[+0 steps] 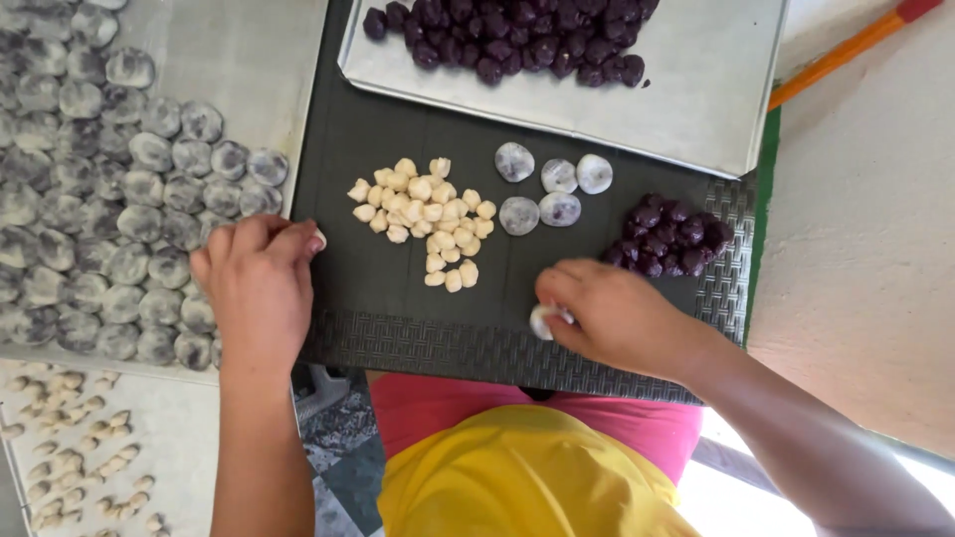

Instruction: Filling small white dough balls with a purple filling and sealing them by hand.

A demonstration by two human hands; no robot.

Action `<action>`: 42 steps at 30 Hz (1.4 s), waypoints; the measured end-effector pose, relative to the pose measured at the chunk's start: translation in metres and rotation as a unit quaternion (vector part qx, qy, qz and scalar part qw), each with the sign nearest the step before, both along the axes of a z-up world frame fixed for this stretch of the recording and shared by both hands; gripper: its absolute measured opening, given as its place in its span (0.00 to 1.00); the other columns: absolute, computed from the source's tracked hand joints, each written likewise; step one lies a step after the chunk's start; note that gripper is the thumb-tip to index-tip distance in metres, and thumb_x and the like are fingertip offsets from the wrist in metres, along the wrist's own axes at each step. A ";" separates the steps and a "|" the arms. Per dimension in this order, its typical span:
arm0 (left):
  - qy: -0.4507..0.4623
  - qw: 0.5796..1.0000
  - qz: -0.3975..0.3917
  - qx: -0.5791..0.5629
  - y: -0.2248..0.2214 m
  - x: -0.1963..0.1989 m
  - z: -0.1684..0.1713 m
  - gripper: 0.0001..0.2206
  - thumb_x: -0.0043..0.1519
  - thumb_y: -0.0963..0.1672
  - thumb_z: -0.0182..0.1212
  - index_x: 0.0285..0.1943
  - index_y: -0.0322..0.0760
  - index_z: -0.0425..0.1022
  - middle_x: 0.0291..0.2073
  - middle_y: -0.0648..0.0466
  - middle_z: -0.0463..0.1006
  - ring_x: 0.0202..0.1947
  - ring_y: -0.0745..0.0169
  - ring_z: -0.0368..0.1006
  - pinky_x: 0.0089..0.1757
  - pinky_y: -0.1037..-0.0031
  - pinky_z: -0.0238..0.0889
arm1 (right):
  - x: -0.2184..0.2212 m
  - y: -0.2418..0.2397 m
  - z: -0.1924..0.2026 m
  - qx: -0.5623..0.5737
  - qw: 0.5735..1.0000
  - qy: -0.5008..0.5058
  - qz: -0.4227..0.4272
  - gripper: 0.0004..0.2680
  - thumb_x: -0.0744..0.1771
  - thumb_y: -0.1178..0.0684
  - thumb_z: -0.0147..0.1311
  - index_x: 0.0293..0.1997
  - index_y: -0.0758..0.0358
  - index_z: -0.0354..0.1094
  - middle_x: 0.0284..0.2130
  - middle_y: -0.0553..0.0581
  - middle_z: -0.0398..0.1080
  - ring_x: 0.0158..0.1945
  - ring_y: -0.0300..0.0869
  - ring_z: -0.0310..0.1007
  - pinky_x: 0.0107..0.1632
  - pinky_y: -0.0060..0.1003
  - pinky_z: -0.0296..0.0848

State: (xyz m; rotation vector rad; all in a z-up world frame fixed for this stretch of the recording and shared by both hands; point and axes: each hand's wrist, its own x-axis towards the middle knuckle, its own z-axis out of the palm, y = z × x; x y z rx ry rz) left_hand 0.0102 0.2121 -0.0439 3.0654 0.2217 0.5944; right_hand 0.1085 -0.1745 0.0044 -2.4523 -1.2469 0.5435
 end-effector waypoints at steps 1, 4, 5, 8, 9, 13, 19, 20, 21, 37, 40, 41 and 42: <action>0.019 1.000 0.011 0.014 -0.001 -0.001 0.002 0.07 0.68 0.53 0.70 0.48 0.58 0.86 0.45 0.63 0.79 0.49 0.56 0.72 0.50 0.63 0.59 | 0.003 0.001 0.001 -0.002 0.999 -0.046 0.000 0.11 0.64 0.50 0.61 0.49 0.56 0.69 0.36 0.59 0.71 0.42 0.60 0.77 0.44 0.54 0.77; 0.044 0.999 0.027 0.015 -0.012 0.002 0.010 0.08 0.67 0.52 0.68 0.46 0.52 0.84 0.43 0.58 0.77 0.45 0.49 0.72 0.46 0.59 0.61 | 0.033 0.012 0.003 0.126 0.947 -0.294 -0.038 0.05 0.68 0.50 0.61 0.43 0.55 0.73 0.36 0.53 0.67 0.40 0.51 0.75 0.43 0.43 0.74; 0.043 0.999 0.026 0.016 -0.025 -0.004 0.012 0.08 0.67 0.52 0.68 0.46 0.52 0.84 0.43 0.58 0.77 0.45 0.49 0.72 0.46 0.59 0.61 | 0.034 0.015 0.008 0.127 0.946 -0.294 -0.039 0.05 0.68 0.50 0.61 0.43 0.55 0.73 0.36 0.53 0.67 0.40 0.51 0.75 0.43 0.43 0.74; 0.031 0.999 0.019 -0.018 -0.079 -0.015 0.028 0.05 0.60 0.43 0.68 0.43 0.52 0.82 0.40 0.56 0.74 0.41 0.46 0.72 0.43 0.55 0.64 | 0.020 0.021 0.024 0.219 0.951 -0.204 -0.076 0.04 0.68 0.51 0.66 0.39 0.56 0.78 0.38 0.53 0.75 0.42 0.51 0.76 0.46 0.43 0.75; 0.005 0.976 -0.024 -0.219 -0.108 -0.017 0.041 0.08 0.57 0.40 0.67 0.42 0.49 0.83 0.38 0.53 0.76 0.39 0.43 0.74 0.42 0.56 0.65 | 0.004 0.021 0.029 0.260 0.951 -0.064 -0.153 0.04 0.66 0.53 0.67 0.42 0.57 0.80 0.35 0.55 0.78 0.38 0.50 0.79 0.44 0.42 0.77; -0.061 0.781 -0.141 -0.605 -0.202 -0.017 0.018 0.10 0.62 0.38 0.67 0.52 0.40 0.84 0.41 0.53 0.85 0.42 0.50 0.83 0.43 0.69 0.75 | -0.051 0.019 0.007 0.321 0.898 0.117 -0.277 0.07 0.62 0.55 0.71 0.42 0.58 0.82 0.29 0.52 0.82 0.32 0.43 0.84 0.38 0.33 0.81; 0.006 0.906 -0.286 -0.311 -0.205 -0.009 -0.016 0.23 0.72 0.49 0.56 0.74 0.37 0.69 0.65 0.47 0.77 0.66 0.46 0.71 0.63 0.53 0.59 | -0.051 0.002 -0.045 0.236 0.918 -0.280 -0.153 0.04 0.65 0.57 0.66 0.42 0.58 0.80 0.37 0.57 0.78 0.40 0.52 0.78 0.48 0.46 0.75; 0.008 0.904 -0.288 -0.314 -0.206 -0.014 -0.012 0.23 0.72 0.49 0.56 0.74 0.37 0.69 0.65 0.47 0.77 0.66 0.46 0.71 0.63 0.53 0.59 | -0.064 -0.007 -0.046 0.232 0.919 -0.279 -0.155 0.04 0.65 0.57 0.66 0.42 0.58 0.80 0.37 0.57 0.78 0.40 0.52 0.78 0.48 0.46 0.75; 0.026 0.923 -0.298 -0.241 -0.204 -0.018 -0.007 0.29 0.70 0.55 0.53 0.76 0.36 0.67 0.70 0.45 0.71 0.72 0.42 0.63 0.67 0.49 0.51 | -0.074 -0.013 -0.046 0.165 0.924 -0.303 -0.162 0.10 0.67 0.46 0.60 0.52 0.51 0.77 0.50 0.53 0.75 0.53 0.53 0.71 0.53 0.48 0.69; -0.013 0.951 -0.270 -0.153 -0.208 -0.033 -0.007 0.29 0.66 0.62 0.51 0.72 0.53 0.73 0.66 0.40 0.71 0.70 0.32 0.65 0.66 0.43 0.55 | -0.026 -0.070 -0.054 0.086 0.879 -0.423 -0.202 0.10 0.69 0.42 0.66 0.51 0.51 0.80 0.38 0.50 0.69 0.43 0.49 0.70 0.42 0.43 0.65; -0.045 0.953 -0.228 -0.196 -0.209 -0.018 -0.041 0.18 0.69 0.56 0.56 0.65 0.57 0.79 0.49 0.61 0.78 0.54 0.53 0.74 0.54 0.58 0.65 | -0.033 -0.071 -0.039 0.116 0.890 -0.386 -0.214 0.05 0.67 0.55 0.66 0.45 0.57 0.79 0.39 0.55 0.72 0.41 0.53 0.75 0.44 0.45 0.72; -0.046 0.954 -0.223 -0.195 -0.211 -0.011 -0.038 0.18 0.69 0.56 0.56 0.65 0.57 0.79 0.49 0.61 0.78 0.54 0.53 0.74 0.54 0.58 0.65 | -0.039 -0.070 -0.041 0.119 0.891 -0.386 -0.210 0.05 0.67 0.55 0.66 0.45 0.57 0.79 0.39 0.55 0.72 0.41 0.53 0.75 0.44 0.45 0.72; -0.058 0.955 -0.203 -0.209 -0.213 -0.005 -0.035 0.14 0.67 0.54 0.61 0.58 0.57 0.82 0.44 0.61 0.76 0.48 0.54 0.73 0.49 0.59 0.64 | -0.044 -0.069 -0.043 0.194 0.900 -0.290 -0.260 0.06 0.67 0.58 0.67 0.46 0.60 0.77 0.39 0.56 0.74 0.37 0.52 0.76 0.40 0.45 0.74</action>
